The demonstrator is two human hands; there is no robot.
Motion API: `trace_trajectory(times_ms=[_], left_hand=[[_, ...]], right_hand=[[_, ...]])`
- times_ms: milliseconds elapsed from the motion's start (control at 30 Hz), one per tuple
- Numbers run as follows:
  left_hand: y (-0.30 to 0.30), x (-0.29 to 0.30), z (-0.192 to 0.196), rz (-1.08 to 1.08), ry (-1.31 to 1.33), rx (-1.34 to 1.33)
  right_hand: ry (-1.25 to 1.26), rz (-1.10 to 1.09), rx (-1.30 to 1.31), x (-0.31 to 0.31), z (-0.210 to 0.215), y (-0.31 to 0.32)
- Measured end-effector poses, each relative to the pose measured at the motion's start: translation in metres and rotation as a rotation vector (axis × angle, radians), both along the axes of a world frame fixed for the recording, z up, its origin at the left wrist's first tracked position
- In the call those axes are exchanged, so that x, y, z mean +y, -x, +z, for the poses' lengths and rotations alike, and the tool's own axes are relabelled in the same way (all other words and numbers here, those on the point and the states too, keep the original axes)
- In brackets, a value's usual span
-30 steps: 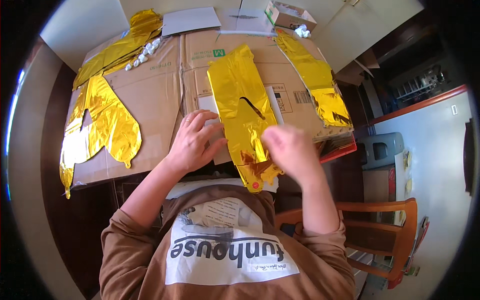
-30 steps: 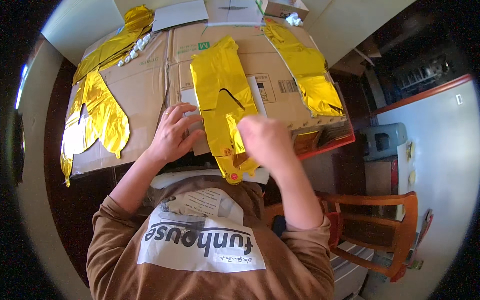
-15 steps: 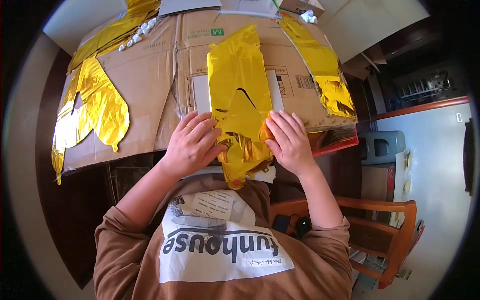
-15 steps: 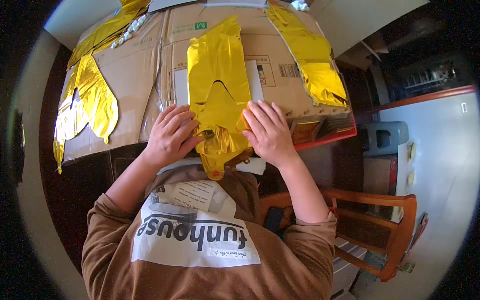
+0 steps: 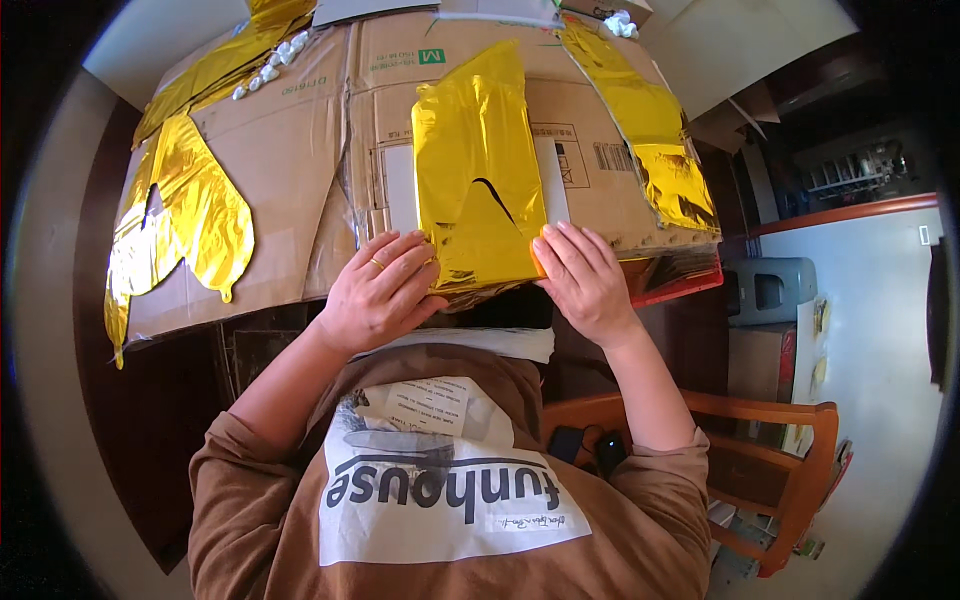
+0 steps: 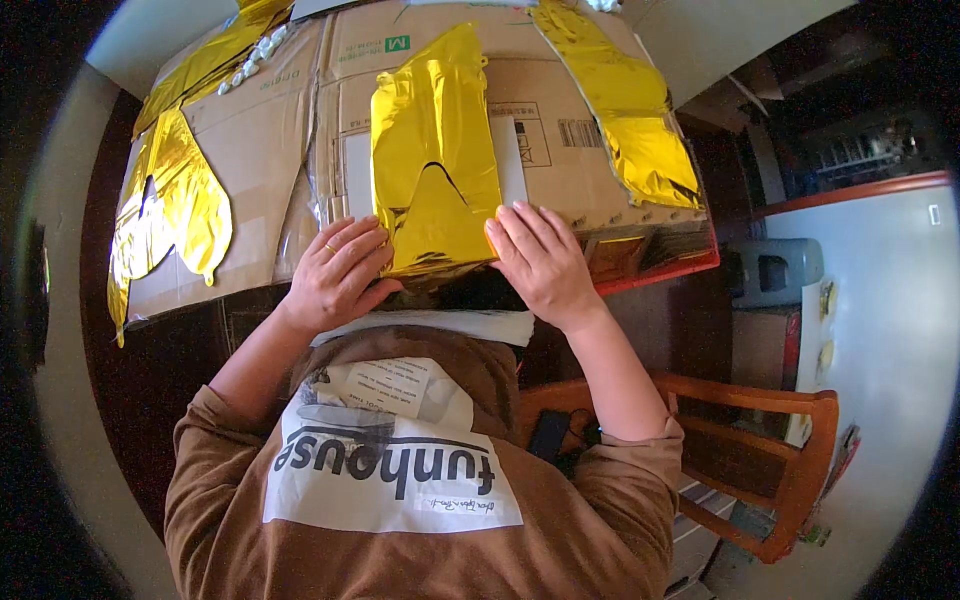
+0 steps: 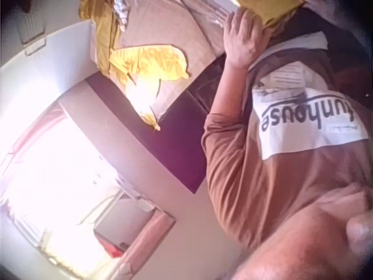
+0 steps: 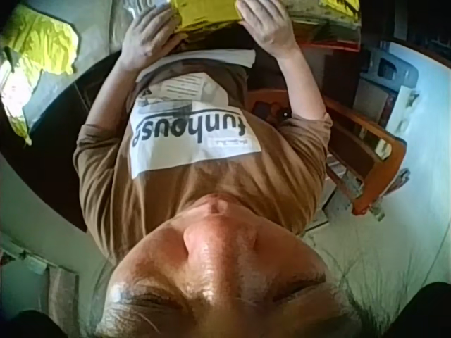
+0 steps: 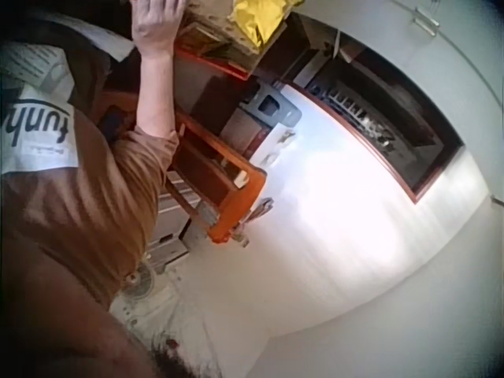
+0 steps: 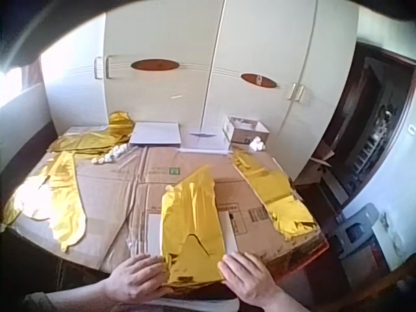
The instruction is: Folding and packaging gold foil letter balloons into cardboard and plastic sleeves.
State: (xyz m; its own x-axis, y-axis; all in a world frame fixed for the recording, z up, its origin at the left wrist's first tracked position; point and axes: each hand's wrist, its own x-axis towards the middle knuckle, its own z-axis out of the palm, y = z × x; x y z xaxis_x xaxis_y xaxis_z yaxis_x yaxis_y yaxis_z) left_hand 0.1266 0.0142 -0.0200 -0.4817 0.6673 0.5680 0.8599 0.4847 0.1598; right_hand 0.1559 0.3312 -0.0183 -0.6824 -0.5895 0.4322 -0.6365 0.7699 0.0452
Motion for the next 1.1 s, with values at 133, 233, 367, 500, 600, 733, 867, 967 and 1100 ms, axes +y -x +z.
trace_trajectory(times_ms=[133,233,367,500,600,733,867,967,1100], left_hand=[[0.001,0.001,-0.003,0.015,0.010,0.024],[0.003,0.001,-0.006,0.025,0.002,0.042],[0.003,0.000,-0.009,0.024,-0.005,0.093],[0.003,-0.001,-0.009,0.005,-0.029,0.144],[-0.003,-0.007,-0.003,-0.038,-0.032,0.171],[-0.006,-0.021,0.023,-0.116,0.005,0.199],[0.057,-0.025,0.089,-0.194,0.026,0.445],[0.096,-0.024,0.161,-0.193,-0.029,0.669],[0.093,-0.031,0.155,-0.195,0.094,0.771]], right_hand=[[-0.017,0.022,0.053,-0.002,0.003,0.006],[-0.001,0.033,0.095,-0.003,0.000,0.009],[0.001,0.035,0.173,-0.003,-0.008,0.009],[-0.011,0.041,0.211,-0.005,-0.006,0.008],[0.000,0.063,0.181,-0.008,0.002,-0.004],[0.008,0.165,0.161,-0.014,0.032,-0.018],[-0.061,0.204,0.402,-0.006,0.097,0.031],[-0.122,0.127,0.545,-0.010,0.159,0.065],[-0.132,0.195,0.672,-0.012,0.145,0.083]])
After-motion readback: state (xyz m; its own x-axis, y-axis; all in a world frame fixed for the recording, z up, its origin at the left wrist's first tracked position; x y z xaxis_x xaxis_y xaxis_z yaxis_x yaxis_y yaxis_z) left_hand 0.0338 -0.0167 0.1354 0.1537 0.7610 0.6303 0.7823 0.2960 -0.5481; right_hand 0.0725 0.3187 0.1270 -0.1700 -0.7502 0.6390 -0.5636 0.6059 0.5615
